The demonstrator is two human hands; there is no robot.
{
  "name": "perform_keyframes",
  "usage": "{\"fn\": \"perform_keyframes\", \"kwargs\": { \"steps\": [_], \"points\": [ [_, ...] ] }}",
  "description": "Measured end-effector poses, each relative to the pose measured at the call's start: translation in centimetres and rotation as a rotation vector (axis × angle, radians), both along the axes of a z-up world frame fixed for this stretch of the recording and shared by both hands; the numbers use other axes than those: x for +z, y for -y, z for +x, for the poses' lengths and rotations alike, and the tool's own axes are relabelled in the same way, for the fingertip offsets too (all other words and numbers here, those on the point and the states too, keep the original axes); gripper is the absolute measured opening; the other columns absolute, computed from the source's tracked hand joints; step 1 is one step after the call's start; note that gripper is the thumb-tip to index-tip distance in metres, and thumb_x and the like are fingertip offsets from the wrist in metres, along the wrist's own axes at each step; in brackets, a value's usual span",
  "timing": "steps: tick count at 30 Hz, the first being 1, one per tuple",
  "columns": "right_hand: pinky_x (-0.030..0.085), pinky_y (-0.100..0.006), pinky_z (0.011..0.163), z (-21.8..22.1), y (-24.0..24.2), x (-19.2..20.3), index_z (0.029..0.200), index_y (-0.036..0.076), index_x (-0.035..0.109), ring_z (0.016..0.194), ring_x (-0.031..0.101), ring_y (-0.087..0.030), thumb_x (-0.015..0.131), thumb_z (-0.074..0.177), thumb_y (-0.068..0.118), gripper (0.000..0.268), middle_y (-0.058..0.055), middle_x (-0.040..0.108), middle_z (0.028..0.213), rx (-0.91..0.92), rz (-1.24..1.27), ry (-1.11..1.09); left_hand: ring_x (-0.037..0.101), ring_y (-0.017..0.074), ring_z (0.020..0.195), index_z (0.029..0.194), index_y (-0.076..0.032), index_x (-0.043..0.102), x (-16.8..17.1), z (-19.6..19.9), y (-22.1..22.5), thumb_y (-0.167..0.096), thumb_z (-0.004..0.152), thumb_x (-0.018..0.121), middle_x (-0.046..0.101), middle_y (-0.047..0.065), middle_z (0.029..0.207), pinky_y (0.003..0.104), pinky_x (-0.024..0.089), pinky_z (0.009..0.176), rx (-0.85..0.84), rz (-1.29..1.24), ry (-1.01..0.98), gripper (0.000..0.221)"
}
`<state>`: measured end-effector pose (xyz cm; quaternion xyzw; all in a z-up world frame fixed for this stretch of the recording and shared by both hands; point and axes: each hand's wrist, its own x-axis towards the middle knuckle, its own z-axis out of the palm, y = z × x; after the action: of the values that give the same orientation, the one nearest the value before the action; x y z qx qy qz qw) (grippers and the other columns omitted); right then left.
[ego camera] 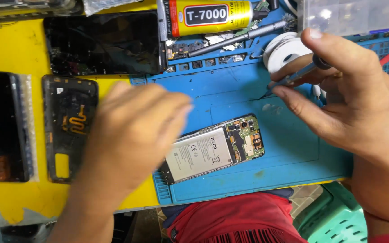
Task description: The person disassembles a smartphone on a blue work mat, using a screwdriver to remove screws and a metal pry tool to separate the back cover. They then use tweezers to disconnect internal ribbon cables and remove the battery from the device.
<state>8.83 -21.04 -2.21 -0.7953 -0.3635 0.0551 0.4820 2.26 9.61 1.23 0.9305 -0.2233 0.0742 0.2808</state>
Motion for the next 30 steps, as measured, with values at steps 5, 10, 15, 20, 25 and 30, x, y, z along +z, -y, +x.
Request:
{"fn": "perform_keyframes", "kwargs": {
  "steps": [5, 10, 15, 20, 25, 30],
  "points": [
    [0.07, -0.039, 0.095, -2.9, 1.4, 0.7, 0.161, 0.005, 0.018, 0.109, 0.078, -0.04, 0.071, 0.095, -0.019, 0.088, -0.037, 0.054, 0.126, 0.022, 0.06, 0.059, 0.055, 0.0284, 0.073, 0.093, -0.01, 0.07, -2.7, 0.7, 3.5, -0.015, 0.099, 0.074, 0.055, 0.006, 0.08, 0.044, 0.038, 0.07, -0.132, 0.037, -0.07, 0.009],
    [0.064, -0.041, 0.115, -8.9, 4.0, 0.5, 0.108, -0.001, 0.07, 0.123, 0.078, -0.032, 0.053, 0.101, 0.012, 0.022, -0.02, 0.074, 0.124, -0.043, 0.285, -0.501, 0.055, 0.0263, 0.075, 0.098, -0.011, 0.072, -4.2, 0.2, 3.4, -0.023, 0.092, 0.081, 0.057, 0.005, 0.084, 0.042, 0.038, 0.07, -0.167, 0.014, -0.173, 0.016],
    [0.051, -0.051, 0.116, -7.7, 6.4, 1.6, 0.133, 0.002, 0.064, 0.14, 0.066, -0.036, 0.018, 0.12, 0.081, 0.092, -0.023, 0.069, 0.143, 0.186, -0.026, -0.741, 0.046, 0.026, 0.071, 0.076, -0.01, 0.053, -2.6, -0.6, 4.0, 0.006, 0.088, 0.069, 0.045, 0.006, 0.077, 0.042, 0.033, 0.065, -0.182, 0.044, 0.003, 0.025],
    [0.069, -0.052, 0.085, -8.7, 4.9, -4.8, 0.141, 0.01, 0.047, 0.095, 0.072, -0.039, 0.055, 0.092, -0.01, 0.054, -0.026, 0.057, 0.111, -0.187, 0.196, 0.029, 0.048, 0.0255, 0.072, 0.073, -0.017, 0.058, -2.4, -2.7, 6.5, -0.001, 0.096, 0.061, 0.05, 0.004, 0.078, 0.041, 0.034, 0.065, -0.216, 0.193, -0.007, 0.028],
    [0.07, -0.059, 0.084, -9.2, 3.0, -4.7, 0.108, -0.021, 0.047, 0.086, 0.07, -0.05, 0.057, 0.106, -0.003, 0.021, -0.038, 0.055, 0.107, -0.491, 0.212, 0.17, 0.05, 0.0245, 0.071, 0.069, -0.022, 0.057, -2.4, -3.2, 7.9, -0.001, 0.091, 0.061, 0.051, 0.002, 0.075, 0.04, 0.035, 0.064, -0.174, 0.34, -0.031, 0.031],
    [0.07, -0.058, 0.084, -9.3, 2.9, -4.8, 0.103, -0.02, 0.049, 0.087, 0.07, -0.051, 0.06, 0.106, -0.009, 0.016, -0.037, 0.054, 0.108, -0.558, 0.27, 0.122, 0.067, 0.0355, 0.078, 0.086, -0.013, 0.071, -2.5, -1.9, 8.4, -0.002, 0.091, 0.053, 0.068, 0.009, 0.089, 0.052, 0.045, 0.073, -0.173, 0.283, -0.558, 0.021]
  ]
}}
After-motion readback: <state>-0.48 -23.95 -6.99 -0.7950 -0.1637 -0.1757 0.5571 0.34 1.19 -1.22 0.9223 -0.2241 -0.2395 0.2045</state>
